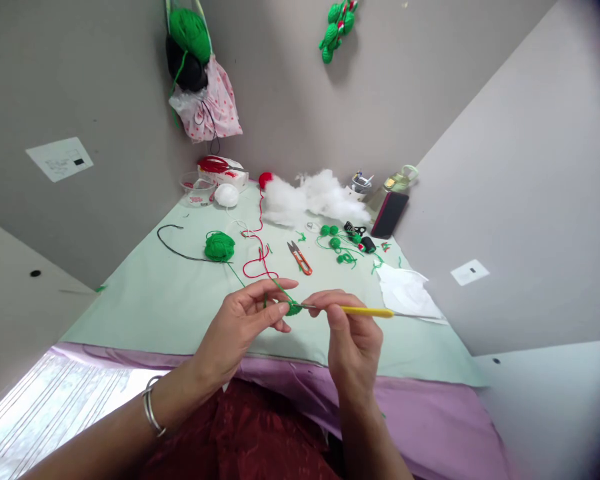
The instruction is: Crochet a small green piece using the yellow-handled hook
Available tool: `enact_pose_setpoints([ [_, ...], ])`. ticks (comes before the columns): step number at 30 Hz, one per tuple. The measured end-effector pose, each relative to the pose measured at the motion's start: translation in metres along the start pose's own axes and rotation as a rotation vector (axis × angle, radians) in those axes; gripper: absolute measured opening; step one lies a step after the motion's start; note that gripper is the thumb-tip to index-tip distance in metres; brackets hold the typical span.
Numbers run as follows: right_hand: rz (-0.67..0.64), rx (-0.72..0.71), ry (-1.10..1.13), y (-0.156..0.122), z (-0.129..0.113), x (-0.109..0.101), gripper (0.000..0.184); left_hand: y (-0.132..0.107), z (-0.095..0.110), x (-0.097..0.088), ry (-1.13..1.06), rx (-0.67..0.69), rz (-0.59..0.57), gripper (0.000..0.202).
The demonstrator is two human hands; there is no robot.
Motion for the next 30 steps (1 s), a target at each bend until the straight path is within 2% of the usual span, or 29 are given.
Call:
enact_pose_setpoints([
  [9,-0.151,-0.368,-0.359,-0.004,-0.046,0.022,0.025,-0.009,0.015,-0.006,0.123,0.193,0.106,0.019],
  [13,-0.150,-0.551,-0.505,-0.013,-0.059,0.032,0.021,-0.010,0.017,-0.009,0.133,0.226,0.126,0.020],
  [16,-0.108,-0.602,-0.557,-0.020,-0.057,0.031,0.024,-0.012,0.020,-0.012,0.166,0.258,0.168,0.025],
  [20,-0.069,-0.581,-0.599,-0.027,-0.041,0.028,0.038,-0.008,0.011,-0.007,0.096,0.131,0.124,0.037],
  [24,-0.017,-0.565,-0.618,-0.031,-0.036,0.023,0.044,-0.002,-0.012,0.008,-0.183,-0.160,-0.065,0.054],
  [26,-0.004,-0.475,-0.485,-0.024,-0.034,0.017,0.038,-0.002,-0.017,0.014,-0.267,-0.259,-0.142,0.048],
  [27,-0.004,-0.390,-0.376,-0.019,-0.029,0.013,0.033,-0.002,-0.016,0.013,-0.287,-0.267,-0.151,0.043],
  [29,0.005,-0.191,-0.177,-0.008,-0.017,0.007,0.025,-0.002,-0.010,0.010,-0.294,-0.230,-0.130,0.038],
  [30,0.040,-0.143,-0.078,-0.005,-0.015,0.004,0.024,-0.001,-0.007,0.009,-0.284,-0.207,-0.120,0.037],
])
Point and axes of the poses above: each hand's wrist, its own y-axis towards the middle knuckle, its own x-axis out of the palm, z = x × y, the point moved 10 cm from there along y, towards the middle knuckle, and after that the axes turned 5 degrees about -x, right-handed, at the moved point
